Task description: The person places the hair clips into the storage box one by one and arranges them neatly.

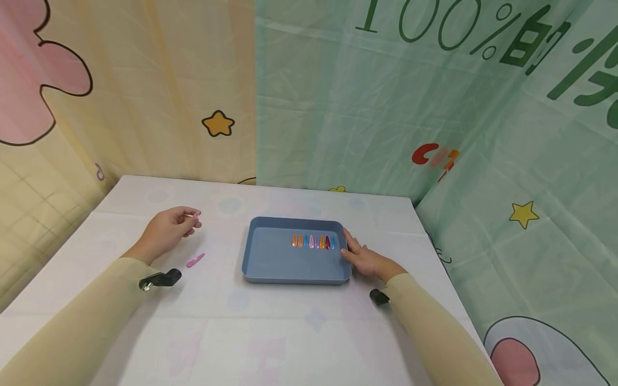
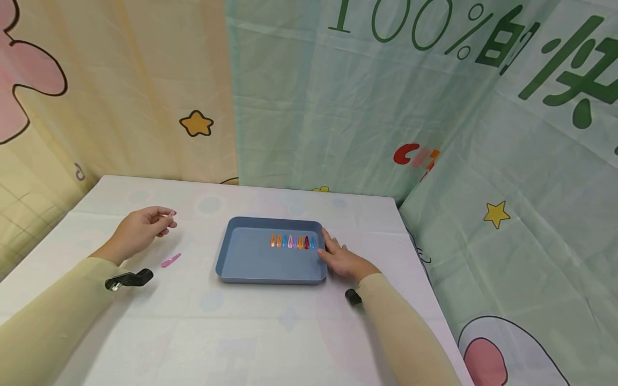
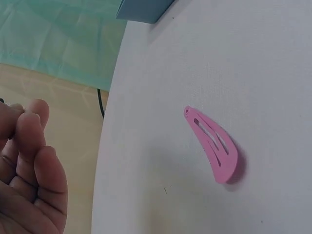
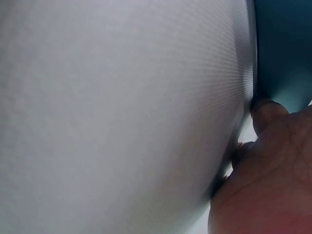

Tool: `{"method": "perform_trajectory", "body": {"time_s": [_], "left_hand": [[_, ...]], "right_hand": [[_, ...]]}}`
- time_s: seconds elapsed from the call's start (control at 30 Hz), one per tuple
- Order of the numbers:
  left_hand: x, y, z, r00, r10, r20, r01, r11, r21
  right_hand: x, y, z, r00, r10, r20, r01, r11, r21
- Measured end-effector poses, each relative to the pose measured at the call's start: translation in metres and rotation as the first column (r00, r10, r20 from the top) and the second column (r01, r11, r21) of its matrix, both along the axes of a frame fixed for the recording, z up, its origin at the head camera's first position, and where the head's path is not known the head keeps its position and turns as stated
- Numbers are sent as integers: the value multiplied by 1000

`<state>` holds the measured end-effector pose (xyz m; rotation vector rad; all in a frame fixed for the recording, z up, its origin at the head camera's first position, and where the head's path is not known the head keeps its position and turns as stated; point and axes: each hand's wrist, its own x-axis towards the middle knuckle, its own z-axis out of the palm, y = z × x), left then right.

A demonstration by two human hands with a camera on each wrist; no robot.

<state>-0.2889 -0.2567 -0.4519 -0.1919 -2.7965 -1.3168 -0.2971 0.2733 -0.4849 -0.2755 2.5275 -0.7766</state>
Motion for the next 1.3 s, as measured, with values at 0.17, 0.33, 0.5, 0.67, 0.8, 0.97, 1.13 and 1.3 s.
{"method": "perform_trajectory", "body": {"time_s": [0.17, 0.33, 0.5, 0.67, 0.8, 0.97, 1.13, 1.3], "left_hand": [[-1, 4, 2, 1000, 6, -7, -6, 999, 54], [1, 6, 4, 1000, 21, -22, -21, 999, 35], [3, 7, 7, 999, 36, -27, -37, 999, -20], [3, 10, 10, 1000, 25, -7, -26, 998, -49], [3, 14, 13, 1000, 4, 7, -4, 999, -34], [2, 23, 16, 999, -38, 32, 37, 999, 29], [2, 38, 22, 992, -87, 96, 80, 994, 74], [1, 53, 27, 988, -114, 103, 108, 992, 61]], "right_hand": [[0, 0, 0, 1000, 10, -7, -10, 1000, -6], [1, 0, 0, 1000, 13, -11, -13, 1000, -11], [2, 0, 1, 1000, 5, -9, -5, 1000, -13], [2, 0, 0, 1000, 2, -9, -3, 1000, -13], [2, -1, 0, 1000, 3, -9, -3, 1000, -10], [1, -1, 1, 1000, 8, -11, -8, 1000, -12], [1, 0, 2, 1000, 14, -12, -15, 1000, -16], [2, -1, 4, 1000, 14, -10, -14, 1000, -14]]}}
